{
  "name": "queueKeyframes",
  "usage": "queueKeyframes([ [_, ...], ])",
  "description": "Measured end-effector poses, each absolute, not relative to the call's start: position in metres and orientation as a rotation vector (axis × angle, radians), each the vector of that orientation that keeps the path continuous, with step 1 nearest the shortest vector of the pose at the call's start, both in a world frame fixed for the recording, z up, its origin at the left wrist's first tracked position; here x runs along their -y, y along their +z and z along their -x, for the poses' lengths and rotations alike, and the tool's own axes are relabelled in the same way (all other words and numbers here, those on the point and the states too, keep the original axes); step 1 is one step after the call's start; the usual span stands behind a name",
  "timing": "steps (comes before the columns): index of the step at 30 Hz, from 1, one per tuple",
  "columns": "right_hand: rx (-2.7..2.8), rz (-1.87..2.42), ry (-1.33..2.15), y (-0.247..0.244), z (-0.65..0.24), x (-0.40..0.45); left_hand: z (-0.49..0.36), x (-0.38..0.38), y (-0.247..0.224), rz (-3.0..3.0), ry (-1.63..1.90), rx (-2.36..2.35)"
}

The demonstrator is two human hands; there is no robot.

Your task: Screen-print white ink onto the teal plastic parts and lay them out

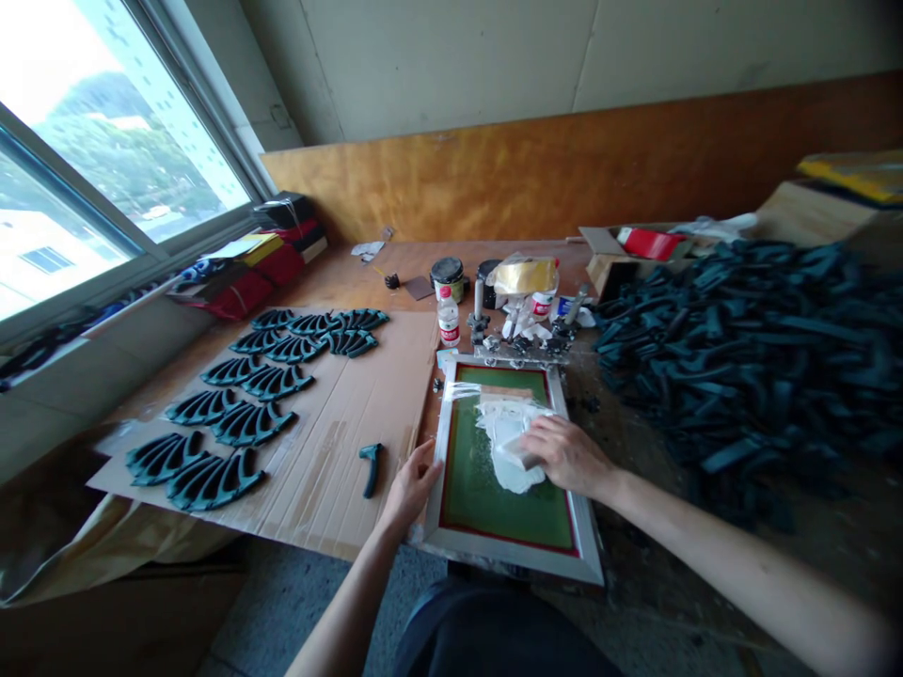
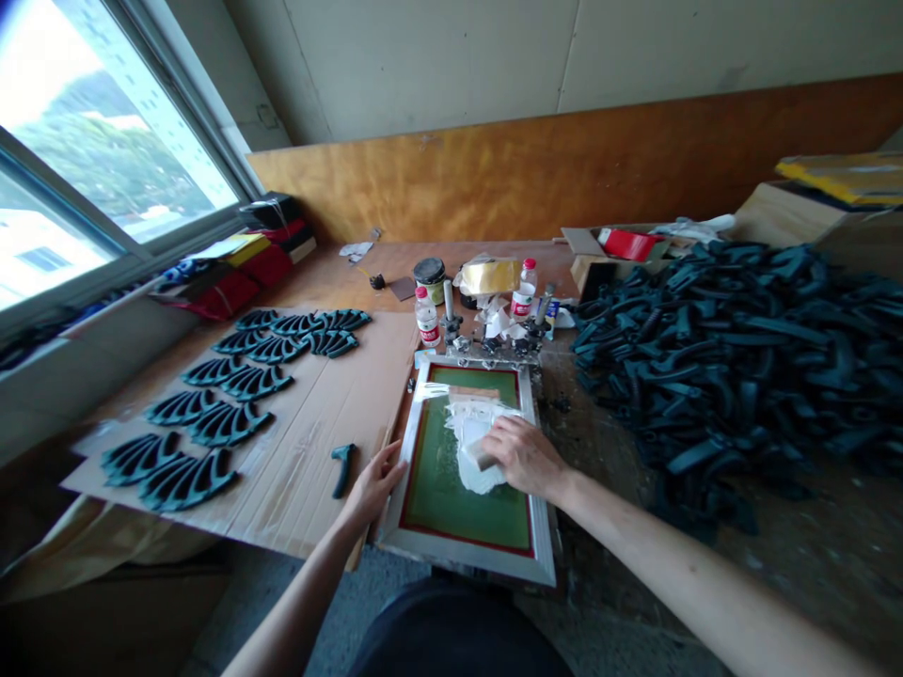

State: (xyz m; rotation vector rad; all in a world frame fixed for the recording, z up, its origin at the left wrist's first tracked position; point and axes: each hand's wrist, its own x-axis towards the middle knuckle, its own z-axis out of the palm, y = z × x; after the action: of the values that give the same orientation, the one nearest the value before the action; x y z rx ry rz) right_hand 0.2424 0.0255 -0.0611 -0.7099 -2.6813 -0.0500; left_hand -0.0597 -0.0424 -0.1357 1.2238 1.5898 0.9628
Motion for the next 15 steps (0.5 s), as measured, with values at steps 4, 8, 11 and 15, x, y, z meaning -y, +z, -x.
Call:
queueKeyframes([
  [4, 2.555, 0.534, -0.236, -0.078, -0.246, -0.009, 0.056, 0.044, -0.128, -1.108, 1.016, -1.505],
  [8, 2.615, 0.725, -0.051, -0.059, -0.242, -0.025, 0.055, 0.045, -0.116, -1.029, 1.044, -1.444],
  [11, 2.521, 0.997, -0.056, -0.028, -0.228, -0.061, 0.057, 0.046, -0.095, -1.018, 1.032, -1.437],
  [15, 2.265, 1.281, -0.182, 0.005, -0.243, -0.100, 0.058, 0.045, -0.045, -0.991, 1.112, -1.377],
])
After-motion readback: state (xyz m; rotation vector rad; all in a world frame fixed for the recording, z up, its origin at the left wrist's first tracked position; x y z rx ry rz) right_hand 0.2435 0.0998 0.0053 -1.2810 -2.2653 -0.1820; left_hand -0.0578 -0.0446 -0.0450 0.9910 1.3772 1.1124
